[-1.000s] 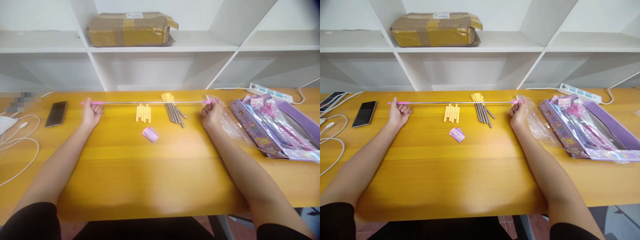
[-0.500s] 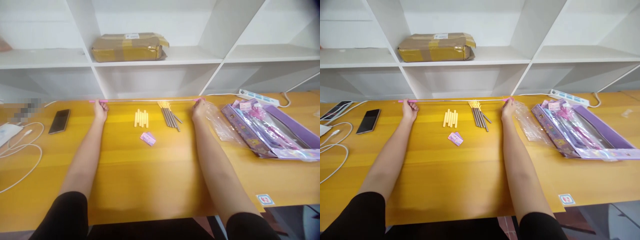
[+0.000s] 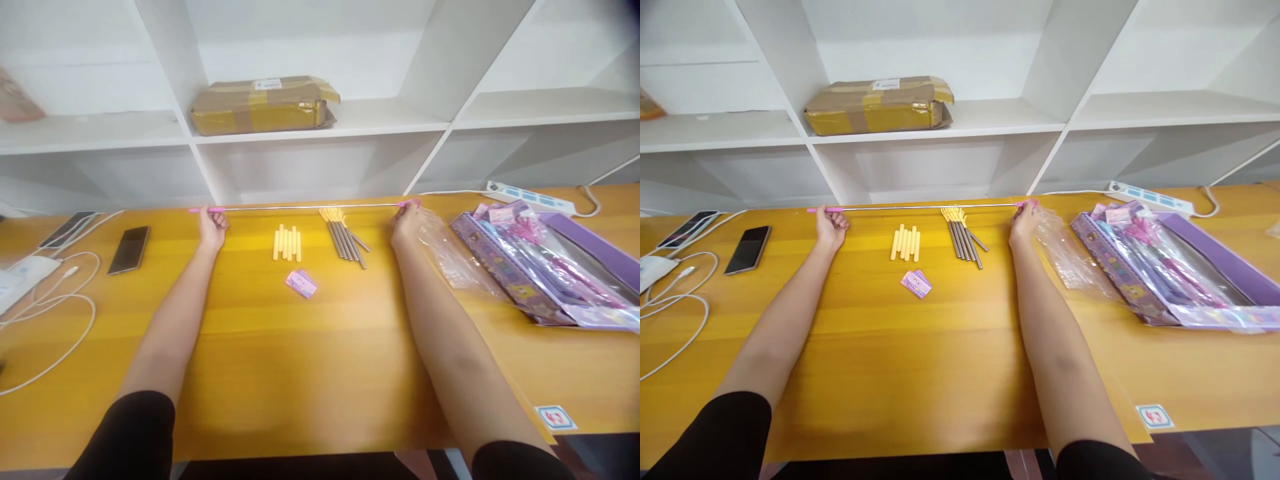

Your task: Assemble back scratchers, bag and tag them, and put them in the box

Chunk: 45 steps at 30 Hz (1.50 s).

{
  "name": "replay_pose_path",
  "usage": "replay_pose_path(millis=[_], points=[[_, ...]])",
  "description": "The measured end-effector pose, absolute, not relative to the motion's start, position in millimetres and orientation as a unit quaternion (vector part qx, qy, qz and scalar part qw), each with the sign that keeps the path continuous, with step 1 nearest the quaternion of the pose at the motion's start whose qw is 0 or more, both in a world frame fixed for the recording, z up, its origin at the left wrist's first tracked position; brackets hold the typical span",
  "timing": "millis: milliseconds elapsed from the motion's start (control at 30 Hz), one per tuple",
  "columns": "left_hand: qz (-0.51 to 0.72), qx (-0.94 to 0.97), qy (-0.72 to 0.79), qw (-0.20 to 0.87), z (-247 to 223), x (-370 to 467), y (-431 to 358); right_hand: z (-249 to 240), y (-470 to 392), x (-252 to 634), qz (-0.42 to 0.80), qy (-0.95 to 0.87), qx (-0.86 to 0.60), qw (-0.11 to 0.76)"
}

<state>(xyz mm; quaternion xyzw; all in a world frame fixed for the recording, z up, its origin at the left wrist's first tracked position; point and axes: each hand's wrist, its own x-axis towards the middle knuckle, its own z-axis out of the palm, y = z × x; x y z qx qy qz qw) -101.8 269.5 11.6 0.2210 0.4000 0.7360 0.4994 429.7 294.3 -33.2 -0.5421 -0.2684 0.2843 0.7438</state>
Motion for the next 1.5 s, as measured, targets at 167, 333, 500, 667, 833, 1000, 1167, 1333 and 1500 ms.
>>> replay_pose_path(millis=[167,333,500,667,833,1000,1167,1333,1500], points=[[0.784,0.203,0.399,0.43,6.6,-98.5,272.8,-32.2,294.5,427.8,0.288,-0.223,-0.535,0.762],[0.774,0.229,0.433,0.401,4.5,-90.6,275.8,-28.0,291.0,431.8,0.295,-0.206,-0.521,0.774],[0.761,0.244,0.426,0.424,5.7,-92.2,274.6,-28.9,292.1,433.7,0.311,-0.201,-0.506,0.779],[0.752,0.259,0.425,0.432,7.1,-88.5,273.5,-27.2,294.9,430.7,0.321,-0.186,-0.504,0.78],[0.77,0.255,0.417,0.41,12.2,-87.1,273.0,-17.5,296.3,425.4,0.311,-0.171,-0.504,0.787],[0.768,0.276,0.407,0.411,17.3,-75.5,268.2,-7.1,296.5,407.6,0.31,-0.178,-0.503,0.787],[0.758,0.288,0.381,0.444,23.5,-40.2,261.0,2.8,292.2,365.3,0.321,-0.218,-0.483,0.785],[0.759,0.301,0.356,0.455,31.2,15.3,239.4,20.9,272.0,299.2,0.33,-0.304,-0.429,0.784],[0.715,0.394,0.297,0.495,22.8,75.7,198.0,26.0,214.1,212.6,0.372,-0.353,-0.392,0.764]])
